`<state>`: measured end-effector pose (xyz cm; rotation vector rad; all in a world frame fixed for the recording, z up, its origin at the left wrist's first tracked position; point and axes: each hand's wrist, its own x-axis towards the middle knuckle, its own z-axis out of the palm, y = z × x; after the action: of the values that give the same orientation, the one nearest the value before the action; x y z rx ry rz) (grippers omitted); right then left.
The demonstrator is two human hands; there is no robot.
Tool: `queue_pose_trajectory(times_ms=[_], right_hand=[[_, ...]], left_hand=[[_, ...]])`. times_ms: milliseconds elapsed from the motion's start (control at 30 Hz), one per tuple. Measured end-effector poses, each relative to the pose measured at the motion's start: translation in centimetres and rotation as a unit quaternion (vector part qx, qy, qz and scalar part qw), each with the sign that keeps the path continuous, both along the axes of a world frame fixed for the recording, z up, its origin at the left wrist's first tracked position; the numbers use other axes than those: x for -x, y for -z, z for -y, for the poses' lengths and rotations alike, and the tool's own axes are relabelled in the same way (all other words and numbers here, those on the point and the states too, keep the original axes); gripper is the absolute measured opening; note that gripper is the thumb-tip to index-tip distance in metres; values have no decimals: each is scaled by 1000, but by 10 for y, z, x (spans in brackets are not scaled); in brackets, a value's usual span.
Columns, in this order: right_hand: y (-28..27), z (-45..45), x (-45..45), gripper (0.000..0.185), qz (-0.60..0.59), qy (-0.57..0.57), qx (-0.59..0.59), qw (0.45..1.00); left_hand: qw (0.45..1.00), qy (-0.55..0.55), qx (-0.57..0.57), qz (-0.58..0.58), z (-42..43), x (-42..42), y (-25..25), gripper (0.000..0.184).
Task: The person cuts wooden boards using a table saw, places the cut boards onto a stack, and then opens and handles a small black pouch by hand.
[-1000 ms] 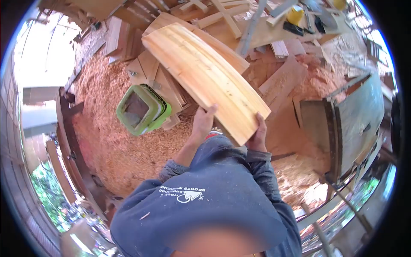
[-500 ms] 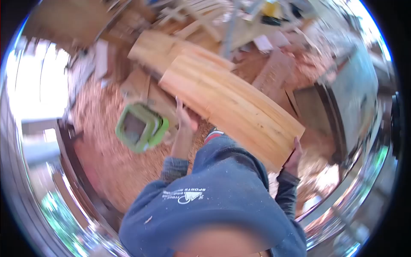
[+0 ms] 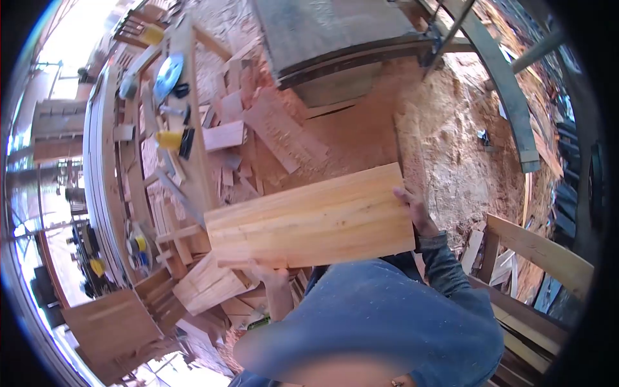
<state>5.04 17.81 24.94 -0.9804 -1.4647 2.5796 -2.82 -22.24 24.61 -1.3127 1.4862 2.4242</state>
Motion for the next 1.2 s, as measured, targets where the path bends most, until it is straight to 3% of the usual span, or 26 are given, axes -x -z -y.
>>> queue_pose_trajectory(times_ms=[133,233,467,600,700,833,900,933,1033,1133,1200], right_hand=[[20,-75,-34,43,5,121,26,992],[36,-120,-63,47,-4,211,21,977],[39,-140,-81,58,-20,461,122,879],[37,-141,-41,62,25,560,88,823],[50,-143,-5,64,26,604,91,791],[67,-155,61,65,8,638,93,764],[84,-161,83,64,39,642,84,761],[89,-163,98,64,34,637,112,762],[100,-181,142,65,27,625,178,759],[112,-203,184,65,55,606,189,771],[121,-213,216,66,74,601,151,781]], left_hand=[[992,109,-38,-54,-98,74,0,61],[979,180,-90,-20,-200,127,-5,61],[921,355,-156,33,-402,211,24,63],[890,427,-143,76,-483,258,65,64],[865,477,-119,101,-520,299,126,65],[813,572,-8,107,-555,366,140,66],[678,705,206,25,-561,410,137,59],[582,752,308,-21,-562,436,130,55],[464,725,437,-262,-574,490,111,40],[551,733,334,-218,-596,518,98,47],[602,674,335,-266,-606,524,124,57]])
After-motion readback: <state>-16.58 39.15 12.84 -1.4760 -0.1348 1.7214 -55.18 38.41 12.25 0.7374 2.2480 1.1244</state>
